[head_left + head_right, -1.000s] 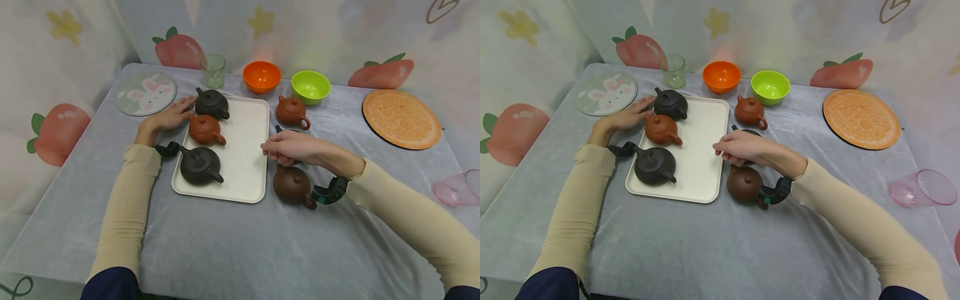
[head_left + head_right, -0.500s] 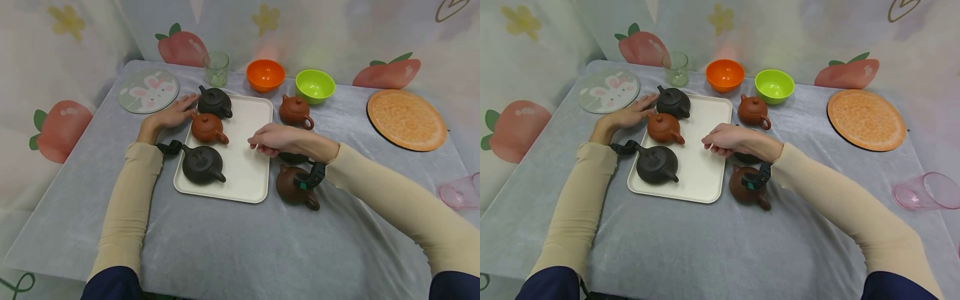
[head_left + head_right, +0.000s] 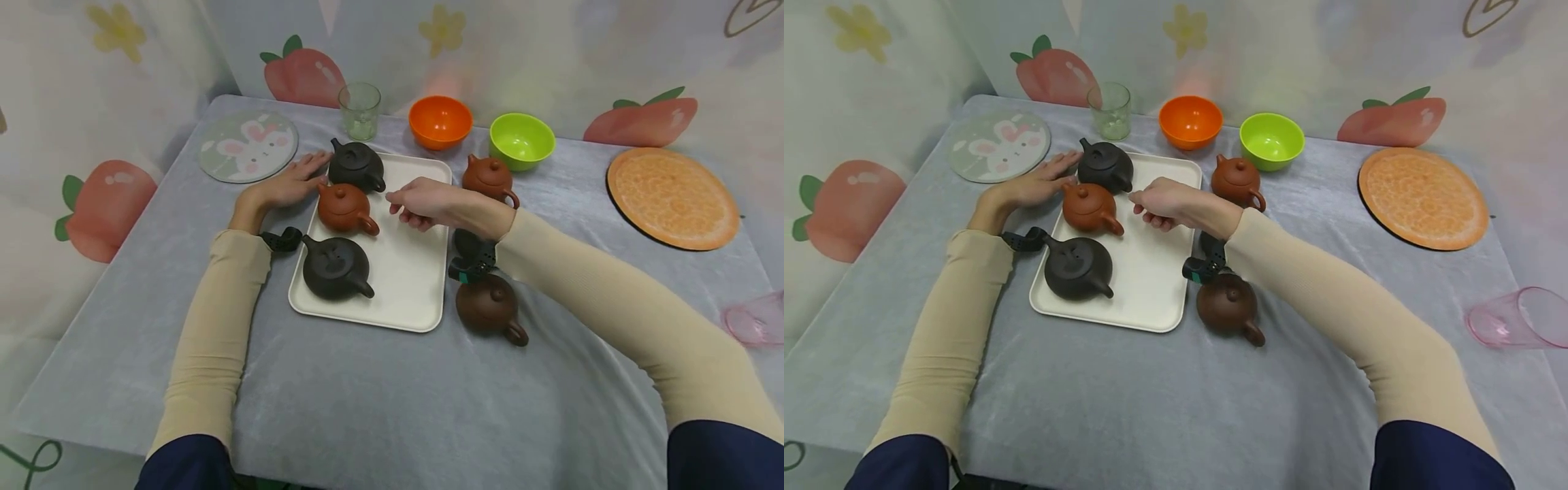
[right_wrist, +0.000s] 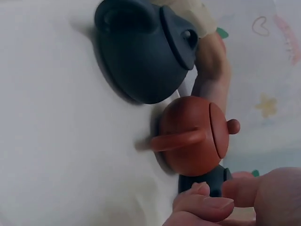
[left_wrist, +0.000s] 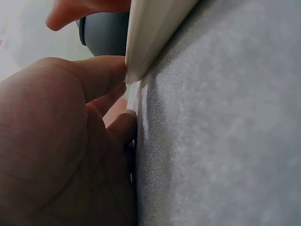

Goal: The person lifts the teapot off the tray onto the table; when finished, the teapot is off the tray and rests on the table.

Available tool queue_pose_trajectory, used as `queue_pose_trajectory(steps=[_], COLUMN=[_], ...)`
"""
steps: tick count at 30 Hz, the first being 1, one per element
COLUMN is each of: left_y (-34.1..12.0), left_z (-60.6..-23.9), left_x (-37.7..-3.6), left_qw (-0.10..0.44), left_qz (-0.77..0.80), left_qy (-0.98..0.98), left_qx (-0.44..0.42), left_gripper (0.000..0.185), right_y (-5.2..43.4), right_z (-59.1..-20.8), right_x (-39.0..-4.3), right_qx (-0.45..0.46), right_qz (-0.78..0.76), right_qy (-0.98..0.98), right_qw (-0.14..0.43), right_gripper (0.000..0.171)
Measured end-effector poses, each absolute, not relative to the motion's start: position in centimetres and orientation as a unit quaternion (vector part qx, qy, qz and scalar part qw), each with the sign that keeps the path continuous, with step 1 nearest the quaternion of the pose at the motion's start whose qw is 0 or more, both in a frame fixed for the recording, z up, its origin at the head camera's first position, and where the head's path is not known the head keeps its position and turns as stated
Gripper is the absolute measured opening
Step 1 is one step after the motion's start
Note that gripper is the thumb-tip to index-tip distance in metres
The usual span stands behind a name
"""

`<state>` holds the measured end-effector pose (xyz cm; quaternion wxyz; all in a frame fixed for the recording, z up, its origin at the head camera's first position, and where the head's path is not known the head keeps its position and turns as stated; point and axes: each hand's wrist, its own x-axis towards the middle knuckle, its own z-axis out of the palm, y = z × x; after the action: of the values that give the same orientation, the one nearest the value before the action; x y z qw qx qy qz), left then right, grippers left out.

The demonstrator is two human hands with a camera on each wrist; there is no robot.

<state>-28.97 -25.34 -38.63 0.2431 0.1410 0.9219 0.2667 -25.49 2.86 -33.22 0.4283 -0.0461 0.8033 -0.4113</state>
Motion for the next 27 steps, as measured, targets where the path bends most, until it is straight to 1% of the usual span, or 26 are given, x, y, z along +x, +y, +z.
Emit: queue_pose_trajectory(steps=[5, 12, 19, 23, 27], left_y=[-25.4, -25.4, -25.2, -25.2, -25.2], left_z=[-38.9, -38.8, -38.6, -38.5, -38.5], left_x=[-29.0, -29.0, -29.1, -29.1, -29.0], left_qw=[0.238, 0.238, 0.233, 0.234, 0.234], left_qz=[0.255, 0.261, 0.260, 0.261, 0.262], left_qy=[0.926, 0.925, 0.927, 0.926, 0.925], left_qx=[0.142, 0.140, 0.139, 0.139, 0.142], left_gripper=[0.063, 0.064, 0.063, 0.063, 0.062], right_y=[1.0, -0.5, -0.9, -0.9, -0.6], right_z=[-33.5, -33.8, -34.0, -34.3, -34.5], right_x=[-25.9, -26.1, -27.0, -27.3, -27.5], right_qx=[-0.023, 0.014, 0.040, 0.046, 0.047], right_qz=[-0.432, -0.455, -0.510, -0.545, -0.542], right_qy=[0.808, 0.811, 0.768, 0.740, 0.743], right_qw=[0.400, 0.367, 0.384, 0.391, 0.391], right_gripper=[0.032, 0.039, 0.039, 0.034, 0.033])
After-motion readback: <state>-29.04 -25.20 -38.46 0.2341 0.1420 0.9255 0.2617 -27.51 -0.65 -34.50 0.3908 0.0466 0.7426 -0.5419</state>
